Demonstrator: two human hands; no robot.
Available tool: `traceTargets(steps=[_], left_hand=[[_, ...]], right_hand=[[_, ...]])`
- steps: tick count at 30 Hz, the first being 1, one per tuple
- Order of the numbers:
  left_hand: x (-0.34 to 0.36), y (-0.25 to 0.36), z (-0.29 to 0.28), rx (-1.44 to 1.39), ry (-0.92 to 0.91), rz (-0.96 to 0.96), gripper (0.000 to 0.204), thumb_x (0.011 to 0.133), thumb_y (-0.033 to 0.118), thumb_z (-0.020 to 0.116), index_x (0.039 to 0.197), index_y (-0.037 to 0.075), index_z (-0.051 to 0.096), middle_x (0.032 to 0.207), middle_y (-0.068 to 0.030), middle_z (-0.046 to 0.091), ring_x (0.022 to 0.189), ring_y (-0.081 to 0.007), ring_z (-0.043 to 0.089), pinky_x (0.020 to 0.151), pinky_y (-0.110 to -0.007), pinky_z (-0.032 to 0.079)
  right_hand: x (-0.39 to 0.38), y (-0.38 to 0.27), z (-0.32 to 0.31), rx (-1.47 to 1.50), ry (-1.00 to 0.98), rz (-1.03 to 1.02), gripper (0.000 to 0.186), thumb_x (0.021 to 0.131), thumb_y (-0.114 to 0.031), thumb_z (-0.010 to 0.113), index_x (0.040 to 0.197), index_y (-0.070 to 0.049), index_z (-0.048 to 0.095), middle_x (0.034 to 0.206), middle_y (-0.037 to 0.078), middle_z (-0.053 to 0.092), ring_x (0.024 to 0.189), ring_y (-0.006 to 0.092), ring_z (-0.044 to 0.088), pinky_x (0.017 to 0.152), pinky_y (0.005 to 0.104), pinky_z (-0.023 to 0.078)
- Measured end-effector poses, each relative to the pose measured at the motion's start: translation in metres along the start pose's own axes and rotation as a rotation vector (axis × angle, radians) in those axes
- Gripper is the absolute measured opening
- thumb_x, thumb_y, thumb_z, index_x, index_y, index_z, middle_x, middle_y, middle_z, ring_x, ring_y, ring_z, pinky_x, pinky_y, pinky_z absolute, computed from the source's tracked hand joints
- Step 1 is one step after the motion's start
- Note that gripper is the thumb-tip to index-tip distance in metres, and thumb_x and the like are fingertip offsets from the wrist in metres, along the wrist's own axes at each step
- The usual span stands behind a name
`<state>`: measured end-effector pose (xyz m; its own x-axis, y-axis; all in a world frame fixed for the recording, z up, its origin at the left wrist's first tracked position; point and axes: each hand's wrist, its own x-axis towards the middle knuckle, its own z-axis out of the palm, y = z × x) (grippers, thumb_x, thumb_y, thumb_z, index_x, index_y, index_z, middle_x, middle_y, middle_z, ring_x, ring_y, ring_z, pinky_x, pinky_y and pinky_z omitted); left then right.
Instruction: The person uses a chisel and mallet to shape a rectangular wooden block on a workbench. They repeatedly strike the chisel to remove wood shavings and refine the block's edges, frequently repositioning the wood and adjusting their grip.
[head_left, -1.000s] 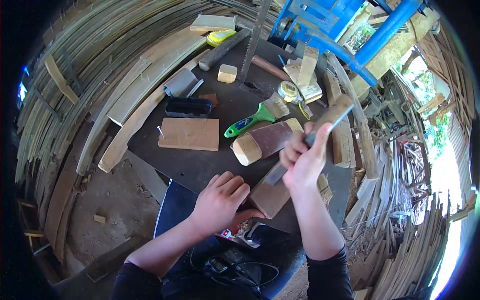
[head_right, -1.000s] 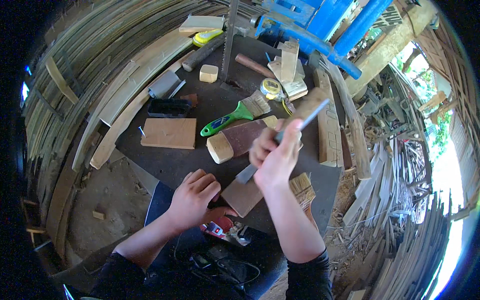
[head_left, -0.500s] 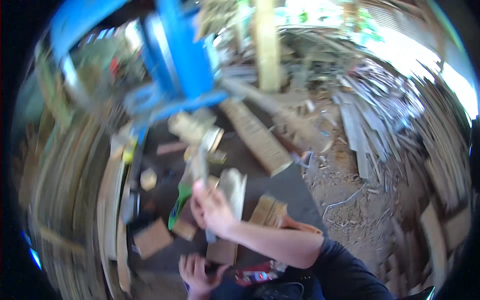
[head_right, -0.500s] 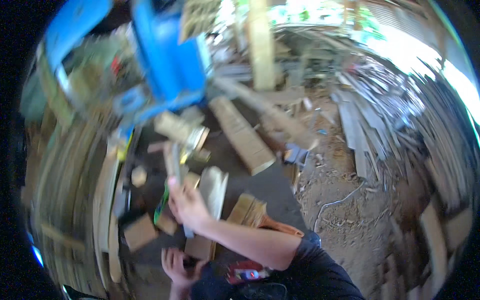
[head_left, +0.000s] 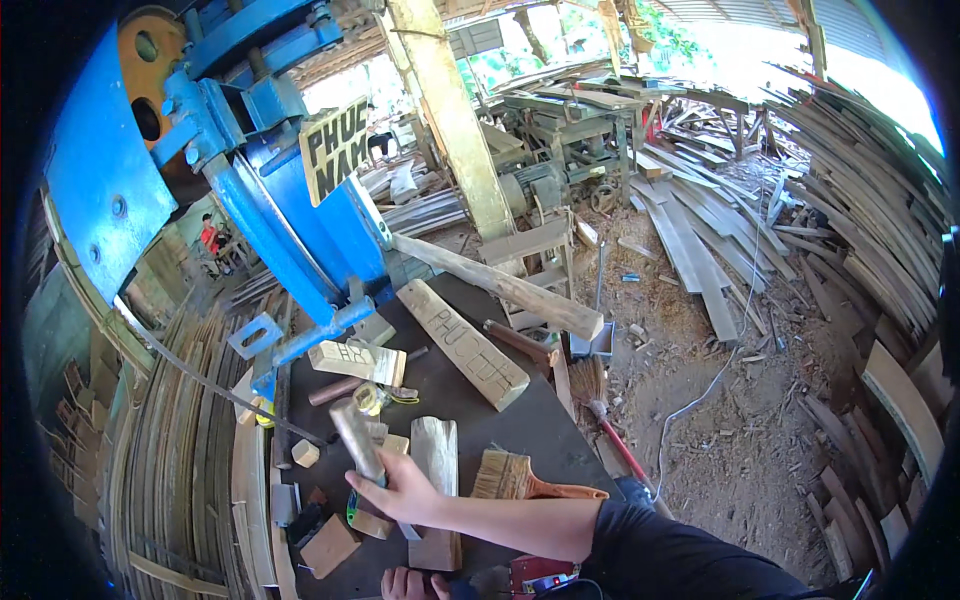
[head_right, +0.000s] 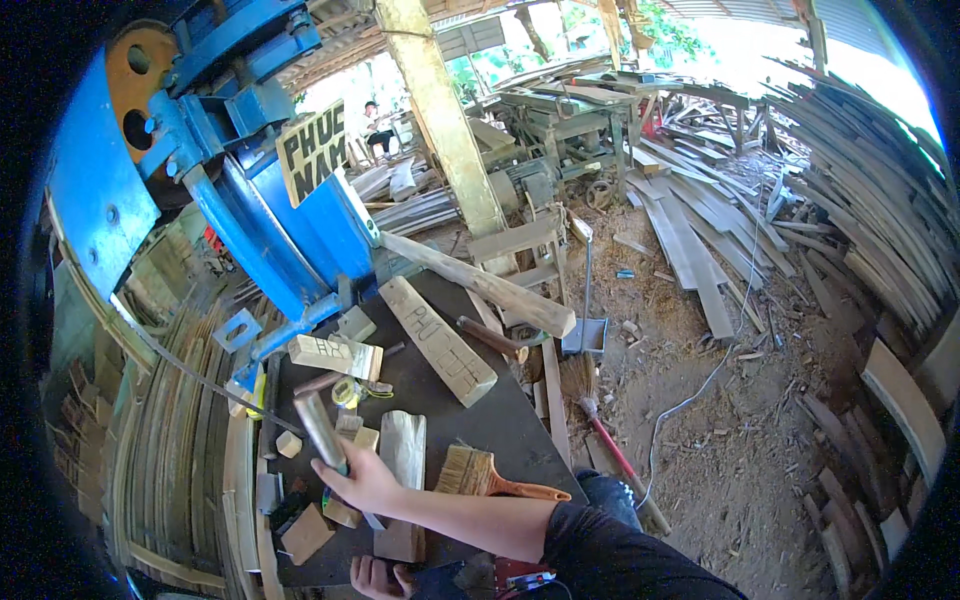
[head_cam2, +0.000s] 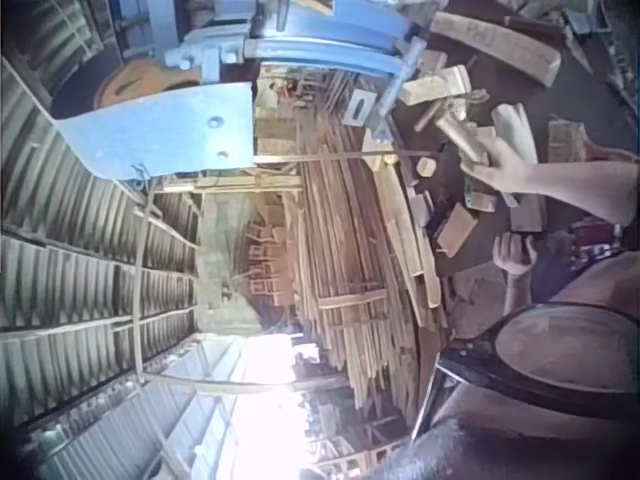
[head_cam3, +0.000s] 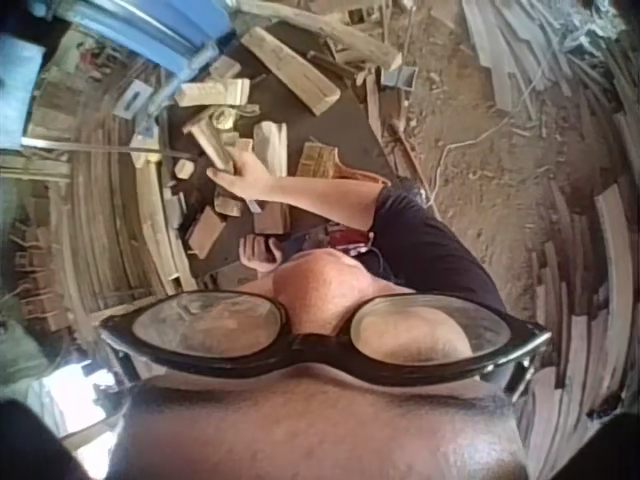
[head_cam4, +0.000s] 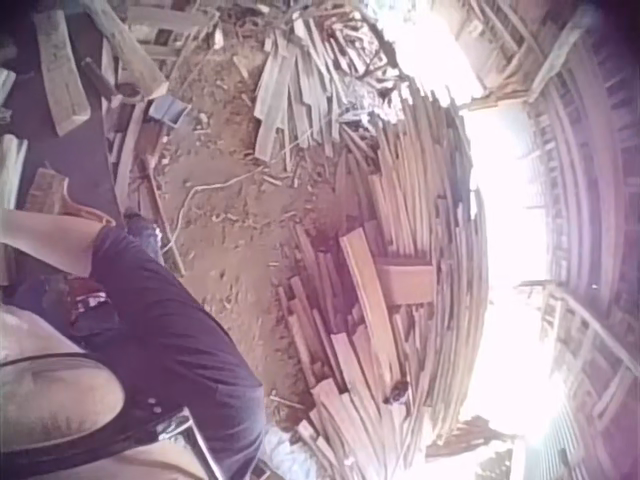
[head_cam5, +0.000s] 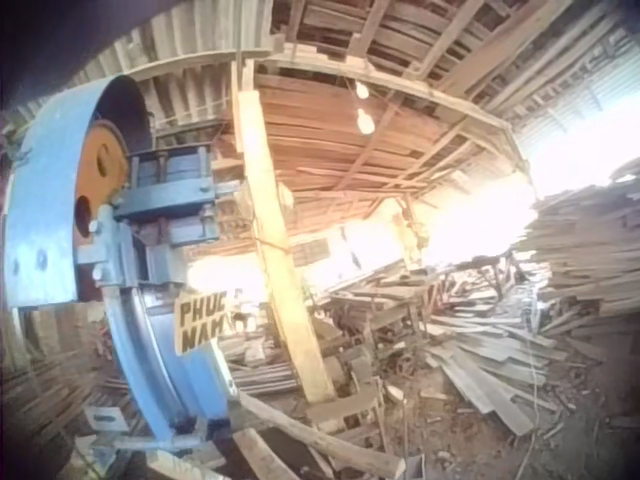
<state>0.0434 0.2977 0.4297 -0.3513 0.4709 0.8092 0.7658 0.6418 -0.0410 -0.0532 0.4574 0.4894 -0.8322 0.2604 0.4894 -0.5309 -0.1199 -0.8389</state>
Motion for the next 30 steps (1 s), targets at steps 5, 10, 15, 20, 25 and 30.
traceTargets(steps=[5,10,15,20,25,30], left_hand=[[-0.004,-0.003,0.008,0.008,0.104,0.025,0.029,0.091,0.015,0.056,0.064,0.003,0.051,0.063,-0.0179,0.049,0.052,-0.0359,0.047,0.056,-0.046,0.049],[0.002,0.006,-0.004,0.055,-0.094,-0.047,0.031,0.094,0.022,0.056,0.074,-0.002,0.057,0.070,-0.0143,0.058,0.066,-0.0346,0.063,0.071,-0.048,0.056],[-0.033,-0.020,0.007,-0.028,-0.119,-0.146,0.038,0.081,0.036,0.066,0.066,0.009,0.045,0.062,-0.0123,0.048,0.055,-0.0353,0.050,0.056,-0.047,0.042],[-0.004,-0.008,0.004,-0.091,-0.099,-0.130,0.041,0.076,0.038,0.071,0.064,0.010,0.045,0.062,-0.0106,0.050,0.056,-0.0326,0.053,0.052,-0.044,0.041],[0.002,-0.011,-0.014,-0.111,-0.146,-0.153,0.041,0.070,0.040,0.078,0.065,0.012,0.049,0.064,-0.0059,0.052,0.057,-0.0253,0.055,0.052,-0.038,0.044],[-0.001,-0.013,-0.022,-0.122,-0.098,-0.153,0.034,0.073,0.039,0.077,0.068,0.013,0.055,0.069,-0.0020,0.058,0.060,-0.0196,0.057,0.053,-0.033,0.044]], right_hand=[[-0.004,-0.028,0.000,0.178,-0.213,0.227,0.043,0.100,-0.031,0.063,0.131,-0.003,0.055,0.083,0.006,0.064,0.073,0.0124,0.057,0.066,0.0321,0.049],[0.026,-0.026,-0.024,0.230,-0.481,0.566,0.055,0.097,-0.059,0.056,0.118,-0.009,0.057,0.075,0.001,0.055,0.064,0.0089,0.051,0.053,0.0278,0.042],[0.046,-0.020,-0.036,-0.126,-0.152,0.582,0.080,0.092,-0.073,0.050,0.133,-0.005,0.053,0.081,0.006,0.062,0.075,0.0121,0.061,0.063,0.0303,0.051],[0.054,-0.005,-0.053,0.298,0.186,0.613,0.045,0.094,-0.062,0.058,0.109,-0.020,0.050,0.062,-0.004,0.044,0.044,0.0071,0.039,0.038,0.0241,0.028],[0.047,-0.009,-0.044,0.204,0.148,0.511,0.036,0.100,-0.056,0.053,0.104,-0.021,0.047,0.062,-0.006,0.039,0.043,0.0049,0.033,0.038,0.0226,0.024],[0.042,0.000,-0.042,0.170,0.131,0.450,0.034,0.102,-0.052,0.050,0.102,-0.019,0.047,0.062,-0.006,0.039,0.044,0.0047,0.034,0.039,0.0226,0.023]])
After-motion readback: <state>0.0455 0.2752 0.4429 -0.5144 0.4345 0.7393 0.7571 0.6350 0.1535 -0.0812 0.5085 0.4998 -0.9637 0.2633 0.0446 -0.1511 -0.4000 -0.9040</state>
